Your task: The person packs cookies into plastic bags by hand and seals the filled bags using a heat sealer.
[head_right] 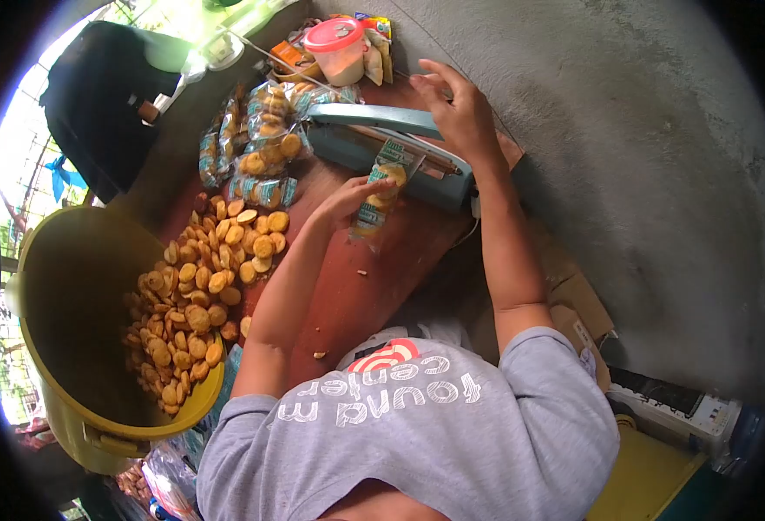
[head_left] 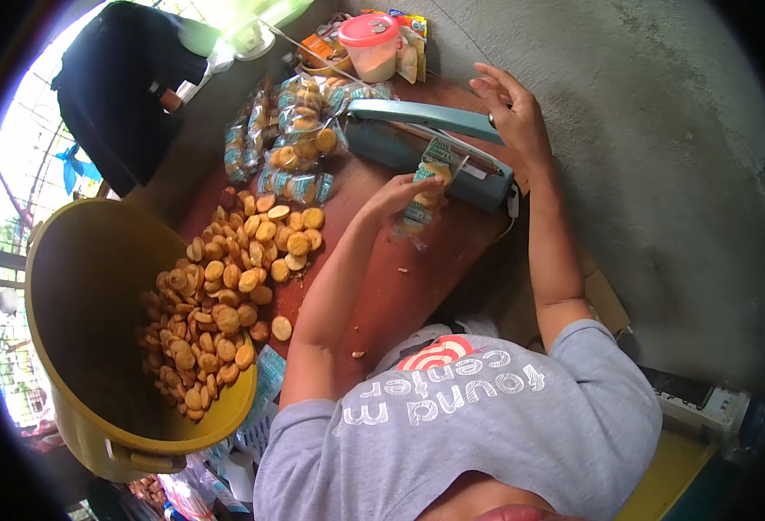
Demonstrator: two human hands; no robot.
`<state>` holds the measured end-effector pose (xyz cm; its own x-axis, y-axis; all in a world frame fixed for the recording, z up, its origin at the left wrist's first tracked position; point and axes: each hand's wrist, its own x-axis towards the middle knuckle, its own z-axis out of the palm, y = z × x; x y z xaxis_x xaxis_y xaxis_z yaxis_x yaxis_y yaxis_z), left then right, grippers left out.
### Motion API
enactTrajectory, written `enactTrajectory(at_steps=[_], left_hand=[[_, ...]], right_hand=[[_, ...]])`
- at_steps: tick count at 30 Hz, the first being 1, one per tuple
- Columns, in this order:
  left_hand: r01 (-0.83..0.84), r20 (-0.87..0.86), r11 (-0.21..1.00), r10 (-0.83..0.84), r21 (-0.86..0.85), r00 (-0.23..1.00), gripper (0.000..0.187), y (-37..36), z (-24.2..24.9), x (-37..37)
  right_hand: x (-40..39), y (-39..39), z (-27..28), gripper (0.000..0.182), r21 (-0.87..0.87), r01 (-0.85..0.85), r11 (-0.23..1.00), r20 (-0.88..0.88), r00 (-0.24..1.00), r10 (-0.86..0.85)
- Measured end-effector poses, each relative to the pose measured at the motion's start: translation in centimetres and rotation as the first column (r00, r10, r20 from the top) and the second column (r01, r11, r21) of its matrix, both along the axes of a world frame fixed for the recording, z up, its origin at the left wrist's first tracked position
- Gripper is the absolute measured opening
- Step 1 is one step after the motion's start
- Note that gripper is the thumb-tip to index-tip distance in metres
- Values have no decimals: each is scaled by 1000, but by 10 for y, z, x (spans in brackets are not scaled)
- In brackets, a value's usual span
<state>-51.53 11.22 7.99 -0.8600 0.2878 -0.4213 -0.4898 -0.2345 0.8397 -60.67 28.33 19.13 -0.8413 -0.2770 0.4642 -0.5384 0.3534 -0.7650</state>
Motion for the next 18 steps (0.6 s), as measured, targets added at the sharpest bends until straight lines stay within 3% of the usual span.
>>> enactTrajectory(at_steps=[2,5,7,10,12,18], left_hand=[[38,21,999,-38,4,999,47,-4,5,-17],[80,38,997,-80,-4,996,49,-5,13,-31],[55,77,998,-54,-14,996,50,-7,16,-34],[73,86,996,-69,-44,994,51,-9,14,-29],[63,84,996,-57,-62,995,52,-11,7,-25],[-12,102,997,20,-75,995,56,-22,-16,-11]], right_hand=[[1,-3,12,49,106,29,994,-5,1000,-28],[3,1,0,49,206,90,974,5,996,-93],[3,10,-30,40,188,125,974,26,991,-132],[-1,21,-76,29,152,114,982,-113,989,-98],[6,22,-85,23,160,163,973,-191,973,-132],[5,21,-86,21,68,124,990,-132,985,-114]])
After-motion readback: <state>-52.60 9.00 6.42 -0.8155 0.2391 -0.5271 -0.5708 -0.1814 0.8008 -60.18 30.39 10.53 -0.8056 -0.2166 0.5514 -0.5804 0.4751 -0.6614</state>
